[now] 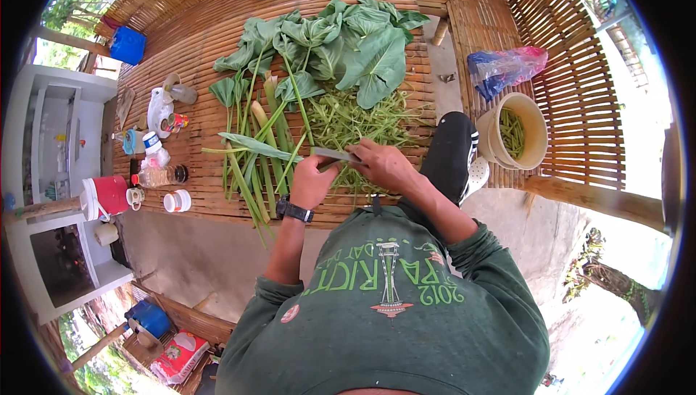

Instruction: The person peels long green vegetable stems with a knife, removing thin strips and placing them on a bamboo table. The person repeatedly picks up stems, peels them, and discards the peelings while working in an open-air setting.

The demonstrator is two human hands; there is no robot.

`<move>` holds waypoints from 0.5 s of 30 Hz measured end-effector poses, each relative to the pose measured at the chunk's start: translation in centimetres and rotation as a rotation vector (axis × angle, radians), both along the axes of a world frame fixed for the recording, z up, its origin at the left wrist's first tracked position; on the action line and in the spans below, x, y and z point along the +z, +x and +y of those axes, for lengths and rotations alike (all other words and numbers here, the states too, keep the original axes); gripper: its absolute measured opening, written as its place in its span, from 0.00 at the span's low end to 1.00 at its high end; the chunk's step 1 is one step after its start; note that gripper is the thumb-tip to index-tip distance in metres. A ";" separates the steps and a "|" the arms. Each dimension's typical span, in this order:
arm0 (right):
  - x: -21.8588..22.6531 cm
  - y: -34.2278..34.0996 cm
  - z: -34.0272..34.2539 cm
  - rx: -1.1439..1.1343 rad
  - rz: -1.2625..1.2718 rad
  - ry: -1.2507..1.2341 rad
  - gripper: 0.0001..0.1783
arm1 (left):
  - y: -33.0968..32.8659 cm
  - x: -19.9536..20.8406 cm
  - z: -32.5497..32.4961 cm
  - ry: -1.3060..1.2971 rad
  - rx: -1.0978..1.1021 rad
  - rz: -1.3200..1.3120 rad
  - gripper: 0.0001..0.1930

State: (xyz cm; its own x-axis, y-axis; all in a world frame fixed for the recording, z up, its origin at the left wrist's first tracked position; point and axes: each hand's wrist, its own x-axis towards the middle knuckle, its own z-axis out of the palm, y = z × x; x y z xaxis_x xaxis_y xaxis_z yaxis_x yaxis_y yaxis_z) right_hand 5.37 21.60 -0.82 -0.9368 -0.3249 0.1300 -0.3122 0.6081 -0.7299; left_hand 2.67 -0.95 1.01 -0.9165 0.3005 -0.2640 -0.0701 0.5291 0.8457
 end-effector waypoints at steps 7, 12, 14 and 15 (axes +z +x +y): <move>-1.9 0.4 -0.3 -0.008 0.035 -0.057 0.16 | 0.5 0.6 -0.1 0.100 0.080 -0.082 0.13; 0.2 -1.0 1.0 -0.315 -0.596 -0.547 0.15 | 1.1 -1.9 -0.1 0.727 0.374 -0.464 0.12; 0.6 -1.4 1.3 -0.464 -0.825 -0.800 0.15 | 1.5 -3.1 -0.3 0.844 0.451 -0.544 0.13; 0.0 -1.4 1.5 -0.538 -0.852 -0.919 0.15 | 1.5 -3.5 -0.2 0.903 0.479 -0.590 0.13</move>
State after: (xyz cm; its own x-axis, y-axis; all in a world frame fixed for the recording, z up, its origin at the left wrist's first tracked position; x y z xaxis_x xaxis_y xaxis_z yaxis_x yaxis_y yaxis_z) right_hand 3.96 23.15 -0.85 -0.8167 -0.0077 -0.5771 0.5533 -0.2947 -0.7791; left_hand 4.19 -1.11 -2.45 -0.7941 0.2536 -0.5523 -0.6039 -0.4309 0.6705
